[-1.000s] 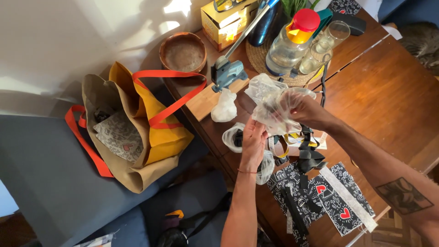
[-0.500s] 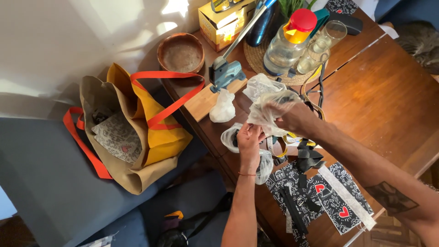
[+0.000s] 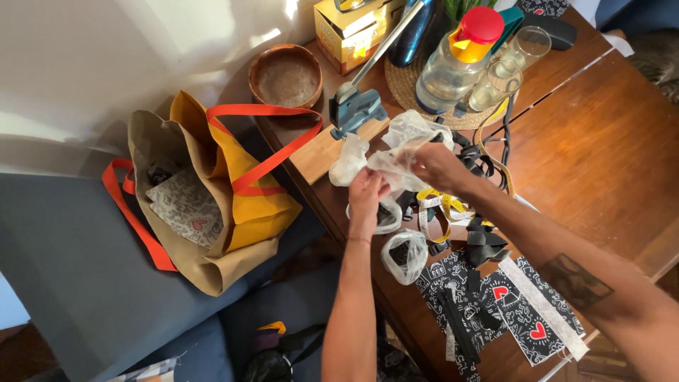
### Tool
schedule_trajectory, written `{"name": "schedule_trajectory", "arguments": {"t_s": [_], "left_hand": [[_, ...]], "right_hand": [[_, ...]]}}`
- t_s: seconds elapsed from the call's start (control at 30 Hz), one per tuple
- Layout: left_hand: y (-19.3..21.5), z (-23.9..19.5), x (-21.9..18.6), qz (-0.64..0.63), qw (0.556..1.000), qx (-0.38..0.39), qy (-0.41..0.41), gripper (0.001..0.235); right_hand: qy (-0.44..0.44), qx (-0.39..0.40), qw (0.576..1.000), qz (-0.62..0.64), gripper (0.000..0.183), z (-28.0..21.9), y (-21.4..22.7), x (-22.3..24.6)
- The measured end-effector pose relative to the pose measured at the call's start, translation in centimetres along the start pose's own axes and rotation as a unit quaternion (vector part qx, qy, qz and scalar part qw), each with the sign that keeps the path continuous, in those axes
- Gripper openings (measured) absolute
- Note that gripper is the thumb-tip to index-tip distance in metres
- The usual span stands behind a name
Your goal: Cutting fabric and assembling plastic buckles onto straps on a workshop table
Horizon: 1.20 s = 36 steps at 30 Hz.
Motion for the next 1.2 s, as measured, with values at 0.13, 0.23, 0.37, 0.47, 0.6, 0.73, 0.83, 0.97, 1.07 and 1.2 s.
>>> {"name": "schedule_trajectory", "arguments": {"t_s": [0.13,0.23,0.37,0.47,0.6,0.73,0.83,0.97,1.07,1.2], "left_hand": [[2.3,2.3,0.1,0.325,0.944,-0.003,-0.054,0.058],[2.9,2.7,-1.4,0.477,0.866,-0.050,-0.141,0.057],[0.0,-0.9,-4.6,0.590,0.751,-0.032,-0.295,0.088],[-0.4,0.1,-1.4,0.562,0.767,0.003,-0.309,0.108],[-0.2,3.2,2.0,0.613,0.733,-0.056,-0.290,0.098],[-0.3,4.0,2.3,0.637,0.703,-0.081,-0.306,0.094],[-0.3,2.4,0.9,0.625,0.700,-0.082,-0.336,0.089],[-1.6,-4.9,-5.5,0.484,0.785,-0.064,-0.381,0.074],[-3.2,-10.1,-5.2,0.295,0.917,0.021,-0.267,0.034],[-5.2,-14.0,-4.4,0.162,0.971,0.084,-0.153,0.022]], "right_hand": [[0.014,0.003,0.976,-0.216,0.032,2.9,-5.7,-4.9],[0.124,-0.057,0.961,-0.239,0.023,5.6,-8.6,-7.4],[0.219,-0.063,0.953,-0.198,0.014,6.5,-10.6,-9.5],[0.235,-0.038,0.957,-0.168,0.008,4.4,-10.3,-7.3],[0.215,-0.118,0.969,-0.041,0.007,3.4,-7.0,-5.4],[0.176,-0.182,0.966,0.044,0.004,0.4,-4.3,-0.9],[0.072,-0.254,0.930,0.254,0.022,-2.4,-3.2,-1.1],[-0.020,-0.238,0.804,0.544,0.025,-7.9,-2.5,-1.2],[-0.045,-0.244,0.747,0.617,0.029,-13.2,-3.5,-1.6],[-0.049,-0.249,0.705,0.662,0.020,-17.5,-5.4,-4.4]]}}
Point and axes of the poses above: each hand's wrist, its own z-axis towards the middle knuckle, its own y-axis out of the back of the hand, x = y × z, the point moved 6 cm from there along z, towards the middle knuckle, and after that the axes turned 13 degrees about z, right-handed, at the moved point
